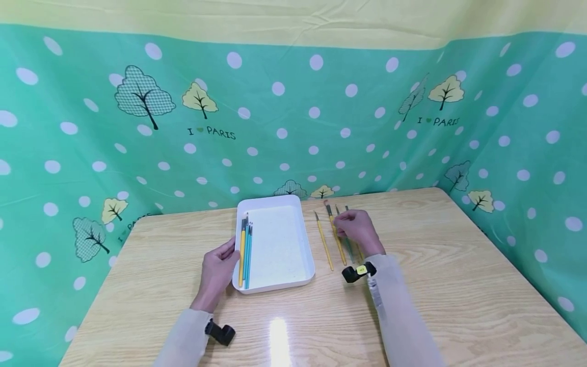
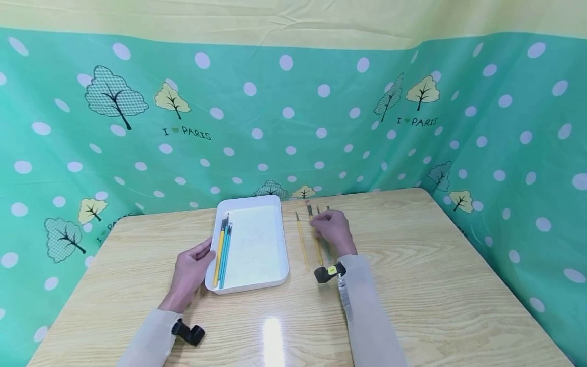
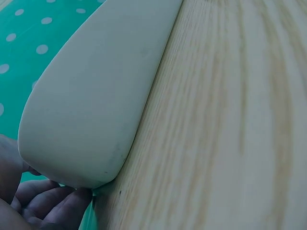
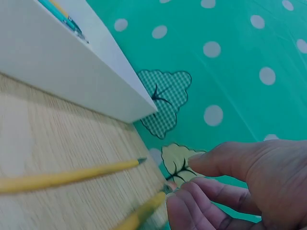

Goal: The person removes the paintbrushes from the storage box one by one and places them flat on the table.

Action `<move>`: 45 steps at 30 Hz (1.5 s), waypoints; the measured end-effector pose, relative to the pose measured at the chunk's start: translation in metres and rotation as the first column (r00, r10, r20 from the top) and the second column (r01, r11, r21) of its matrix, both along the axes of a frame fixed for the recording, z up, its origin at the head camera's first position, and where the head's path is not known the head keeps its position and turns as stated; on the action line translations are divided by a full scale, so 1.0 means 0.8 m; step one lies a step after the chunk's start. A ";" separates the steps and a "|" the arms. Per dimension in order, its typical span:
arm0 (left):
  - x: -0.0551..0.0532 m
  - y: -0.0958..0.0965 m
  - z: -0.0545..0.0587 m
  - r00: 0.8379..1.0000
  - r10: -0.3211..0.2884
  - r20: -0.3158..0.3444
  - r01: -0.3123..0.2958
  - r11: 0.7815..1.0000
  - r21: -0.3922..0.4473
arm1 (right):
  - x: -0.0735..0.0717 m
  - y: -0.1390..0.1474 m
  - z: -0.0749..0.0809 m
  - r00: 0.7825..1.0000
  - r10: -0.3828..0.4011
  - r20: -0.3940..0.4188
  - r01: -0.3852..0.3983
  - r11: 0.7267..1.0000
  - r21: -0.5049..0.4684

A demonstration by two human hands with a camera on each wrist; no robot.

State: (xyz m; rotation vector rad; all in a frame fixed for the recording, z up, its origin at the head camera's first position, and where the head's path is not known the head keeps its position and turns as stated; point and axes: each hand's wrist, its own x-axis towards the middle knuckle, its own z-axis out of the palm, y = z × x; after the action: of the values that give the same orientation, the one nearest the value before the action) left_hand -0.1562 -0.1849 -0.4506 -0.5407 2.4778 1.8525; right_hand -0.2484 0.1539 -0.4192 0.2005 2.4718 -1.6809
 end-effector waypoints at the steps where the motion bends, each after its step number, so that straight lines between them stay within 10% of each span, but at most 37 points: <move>1: 0.000 0.000 0.000 1.000 0.001 0.001 -0.001 1.000 -0.001 | 0.000 -0.002 0.000 1.000 0.001 0.001 -0.001 1.000 0.002; 32: -0.001 0.002 0.001 1.000 0.014 0.012 -0.014 1.000 -0.013 | -0.001 -0.092 0.036 0.992 0.124 0.016 -0.119 0.975 -0.186; 45: 0.000 0.001 0.000 1.000 0.011 0.019 -0.011 1.000 -0.004 | 0.003 -0.139 0.030 0.970 0.228 0.081 -0.221 0.971 -0.086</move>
State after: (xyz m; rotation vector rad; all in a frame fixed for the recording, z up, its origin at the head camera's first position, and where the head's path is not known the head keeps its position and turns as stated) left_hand -0.1558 -0.1837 -0.4503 -0.5701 2.4714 1.8381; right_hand -0.2457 0.0426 -0.3953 -0.0123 2.2634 -1.6296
